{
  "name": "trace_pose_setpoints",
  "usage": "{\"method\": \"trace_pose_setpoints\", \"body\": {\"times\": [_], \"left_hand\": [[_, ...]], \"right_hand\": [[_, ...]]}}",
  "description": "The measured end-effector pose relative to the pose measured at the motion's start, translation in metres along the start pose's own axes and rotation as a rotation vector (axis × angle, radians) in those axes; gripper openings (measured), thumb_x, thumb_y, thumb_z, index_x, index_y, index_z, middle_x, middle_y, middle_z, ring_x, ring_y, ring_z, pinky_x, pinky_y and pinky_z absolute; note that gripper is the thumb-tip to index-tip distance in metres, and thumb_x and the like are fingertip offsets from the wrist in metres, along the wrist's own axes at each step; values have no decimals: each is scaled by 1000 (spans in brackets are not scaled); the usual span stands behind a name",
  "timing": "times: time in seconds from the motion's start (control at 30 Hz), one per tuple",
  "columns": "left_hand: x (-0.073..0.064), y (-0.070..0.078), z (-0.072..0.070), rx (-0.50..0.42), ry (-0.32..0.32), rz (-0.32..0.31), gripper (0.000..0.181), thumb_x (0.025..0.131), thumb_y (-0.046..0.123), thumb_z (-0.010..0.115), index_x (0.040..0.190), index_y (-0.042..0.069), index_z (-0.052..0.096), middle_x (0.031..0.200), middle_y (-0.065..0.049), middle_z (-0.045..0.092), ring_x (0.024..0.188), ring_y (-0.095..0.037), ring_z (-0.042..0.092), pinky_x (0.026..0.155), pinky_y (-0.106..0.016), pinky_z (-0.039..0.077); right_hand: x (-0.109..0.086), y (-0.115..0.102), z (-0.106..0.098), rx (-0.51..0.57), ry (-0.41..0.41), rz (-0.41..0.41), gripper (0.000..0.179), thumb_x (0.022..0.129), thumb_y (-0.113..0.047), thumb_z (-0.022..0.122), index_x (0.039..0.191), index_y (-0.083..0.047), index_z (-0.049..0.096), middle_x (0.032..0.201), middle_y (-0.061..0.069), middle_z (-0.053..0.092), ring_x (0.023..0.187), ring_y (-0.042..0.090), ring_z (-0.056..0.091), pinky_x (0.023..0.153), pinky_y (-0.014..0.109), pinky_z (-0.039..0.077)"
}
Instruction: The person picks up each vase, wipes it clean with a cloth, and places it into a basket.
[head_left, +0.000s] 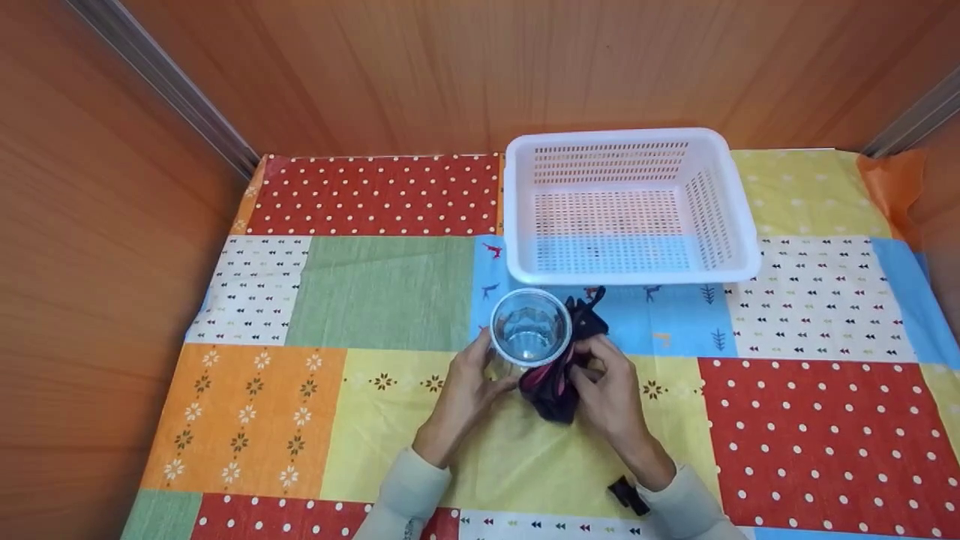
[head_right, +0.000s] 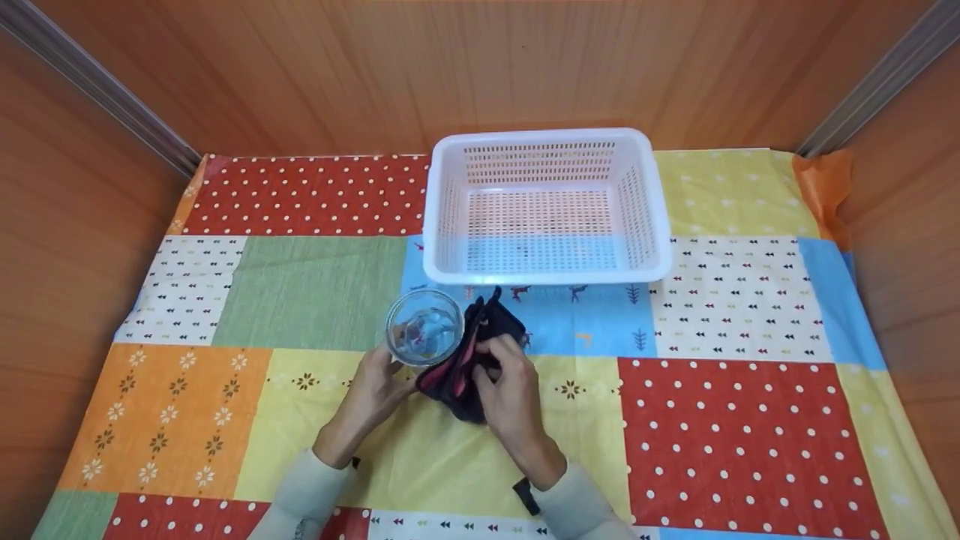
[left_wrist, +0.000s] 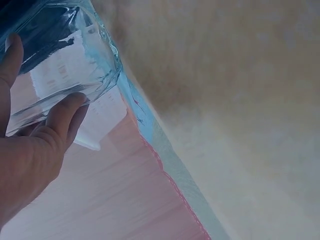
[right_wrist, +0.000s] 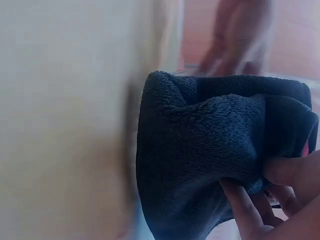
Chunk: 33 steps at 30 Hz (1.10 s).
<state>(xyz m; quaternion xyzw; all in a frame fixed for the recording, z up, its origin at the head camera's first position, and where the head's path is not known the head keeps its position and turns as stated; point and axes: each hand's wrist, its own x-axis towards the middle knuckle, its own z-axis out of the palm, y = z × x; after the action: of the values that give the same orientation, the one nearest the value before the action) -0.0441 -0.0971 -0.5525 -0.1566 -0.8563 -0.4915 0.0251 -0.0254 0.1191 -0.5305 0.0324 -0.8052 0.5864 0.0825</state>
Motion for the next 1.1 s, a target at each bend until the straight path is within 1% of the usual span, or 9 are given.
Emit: {"method": "trace_pose_setpoints", "body": {"times": [0.13, 0.27, 0.43, 0.5, 0.63, 0.73, 0.8, 0.93, 1.1], "left_hand": [[0, 0, 0, 4, -3, 4, 84, 75, -8, 89, 149, -6, 50, 144, -26, 62, 135, -40, 59, 112, -48, 51], [0, 0, 0, -2, -11, 11, 84, 77, -5, 89, 150, -6, 49, 146, -25, 61, 136, -40, 59, 111, -48, 51], [0, -1, 0, -12, -4, 13, 86, 76, -7, 89, 151, -7, 47, 146, -26, 60, 135, -41, 59, 110, -47, 52], [0, -1, 0, -4, -3, 13, 86, 76, -7, 89, 152, -7, 47, 146, -26, 61, 135, -41, 59, 110, -47, 52], [0, -1, 0, -12, -6, 11, 87, 76, -5, 90, 152, -7, 47, 145, -25, 61, 135, -40, 59, 110, -46, 52], [0, -1, 0, -30, -7, 2, 87, 76, -3, 90, 152, -7, 47, 145, -26, 61, 136, -40, 58, 110, -44, 52], [-1, -1, 0, -38, -6, -8, 86, 76, -2, 91, 151, -7, 48, 143, -26, 62, 135, -39, 59, 110, -43, 52], [-2, 0, 0, -46, -7, -22, 84, 77, 1, 91, 150, -6, 49, 143, -26, 62, 135, -40, 59, 110, -44, 52], [-1, 0, 0, -25, -14, -16, 83, 78, -4, 89, 150, -6, 48, 146, -25, 61, 136, -39, 58, 112, -46, 51]], "right_hand": [[2, -17, 0, 44, 20, -11, 20, 87, 21, 61, 93, 3, 64, 101, 11, 62, 100, 17, 65, 76, 20, 61], [1, -22, 1, 53, 34, -13, 22, 88, 23, 60, 92, 2, 61, 100, 9, 60, 98, 16, 61, 71, 19, 58], [2, -14, 2, 27, 33, -58, 24, 87, 25, 61, 91, 1, 62, 98, 7, 60, 95, 17, 59, 68, 18, 56], [1, -8, 2, 6, 25, -58, 24, 86, 25, 61, 91, 1, 62, 98, 6, 60, 95, 18, 60, 68, 18, 57], [-1, 11, 2, -73, 0, -34, 22, 85, 22, 64, 92, 1, 63, 97, 7, 61, 86, 16, 57, 64, 18, 53], [-3, 28, 1, -135, -16, -42, 22, 84, 21, 66, 93, 1, 64, 96, 8, 63, 78, 13, 52, 63, 20, 48], [-4, 34, 1, -153, -24, -46, 23, 83, 21, 66, 92, 0, 64, 95, 8, 64, 77, 13, 52, 65, 21, 50], [-4, 32, 0, -138, -33, -20, 21, 84, 20, 65, 93, 1, 65, 97, 9, 65, 84, 18, 59, 71, 22, 55], [-4, 17, 0, -45, -32, 40, 20, 87, 20, 64, 96, 2, 67, 102, 11, 64, 92, 18, 65, 76, 20, 59]]}}
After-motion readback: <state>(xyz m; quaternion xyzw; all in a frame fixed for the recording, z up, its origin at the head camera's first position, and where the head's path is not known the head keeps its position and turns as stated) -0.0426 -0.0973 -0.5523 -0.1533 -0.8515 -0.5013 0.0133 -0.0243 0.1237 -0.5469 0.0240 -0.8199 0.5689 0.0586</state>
